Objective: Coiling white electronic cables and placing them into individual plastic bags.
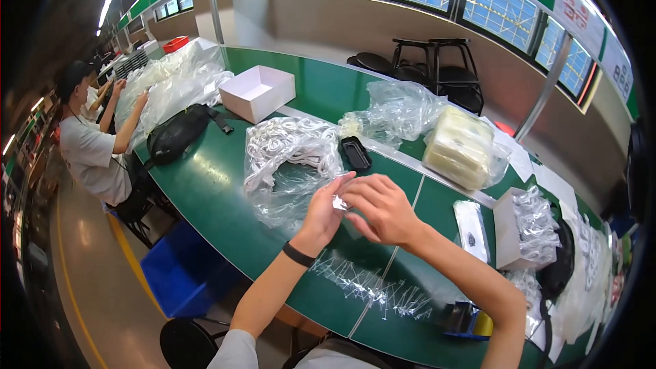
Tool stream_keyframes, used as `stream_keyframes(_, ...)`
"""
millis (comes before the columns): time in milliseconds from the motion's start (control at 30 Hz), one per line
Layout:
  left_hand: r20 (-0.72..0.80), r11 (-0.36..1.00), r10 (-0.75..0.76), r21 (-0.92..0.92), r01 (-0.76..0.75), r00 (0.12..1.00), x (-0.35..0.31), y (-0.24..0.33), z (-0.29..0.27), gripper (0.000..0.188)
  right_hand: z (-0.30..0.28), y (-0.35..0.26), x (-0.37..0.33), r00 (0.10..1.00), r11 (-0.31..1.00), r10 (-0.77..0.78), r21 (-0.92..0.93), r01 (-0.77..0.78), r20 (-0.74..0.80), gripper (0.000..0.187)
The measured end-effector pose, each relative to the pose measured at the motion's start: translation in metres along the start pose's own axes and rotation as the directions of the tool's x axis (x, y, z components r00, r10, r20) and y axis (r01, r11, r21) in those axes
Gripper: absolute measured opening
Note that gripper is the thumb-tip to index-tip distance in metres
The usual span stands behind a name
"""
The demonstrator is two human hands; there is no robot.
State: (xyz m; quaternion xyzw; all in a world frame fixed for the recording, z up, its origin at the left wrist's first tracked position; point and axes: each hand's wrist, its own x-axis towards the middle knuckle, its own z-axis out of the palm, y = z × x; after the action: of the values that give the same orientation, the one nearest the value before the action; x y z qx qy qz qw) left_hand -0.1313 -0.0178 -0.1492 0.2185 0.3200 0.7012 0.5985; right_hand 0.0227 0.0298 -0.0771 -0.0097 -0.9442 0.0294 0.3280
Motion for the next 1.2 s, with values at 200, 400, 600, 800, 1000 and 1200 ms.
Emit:
stream_keyframes(200, 0.345, 0.916, 0.370, 0.017, -0.400, 0.863, 0.020, -0.037, -0.050, 0.040, 0.114, -0.011, 0.090, 0.944, 0.939, 0.329, 0.112, -0.324, -0.034, 0.023)
stream_keyframes(400, 0.573, 0.854, 0.000, -0.426, 0.298, 0.820, 0.051, -0.046, -0.082, 0.040, 0.198, 0.014, 0.122, 0.714, 0.807, 0.575, -0.134, -0.575, 0.399, 0.024)
stream_keyframes(600, 0.147, 0.993, -0.051, -0.101, 0.066, 0.988, 0.015, -0.015, -0.048, 0.043, 0.166, 0.013, 0.130, 0.802, 0.879, 0.475, -0.236, -0.414, 0.362, 0.023)
stream_keyframes(800, 0.153, 0.980, 0.188, 0.035, -0.196, 0.970, 0.016, -0.012, -0.026, 0.043, 0.055, 0.005, 0.099, 0.833, 0.828, 0.549, -0.177, -0.532, 0.064, 0.017)
stream_keyframes(1000, 0.045, 0.935, -0.012, 0.354, -0.004, 0.999, 0.002, -0.004, 0.007, 0.027, -0.090, -0.017, 0.000, 0.755, 0.771, 0.633, 0.048, -0.635, -0.169, 0.022)
stream_keyframes(1200, 0.240, 0.810, 0.038, 0.560, -0.171, 0.970, -0.015, -0.022, 0.041, 0.018, -0.197, -0.046, -0.126, 0.490, 0.508, 0.861, 0.247, -0.825, -0.134, 0.017)
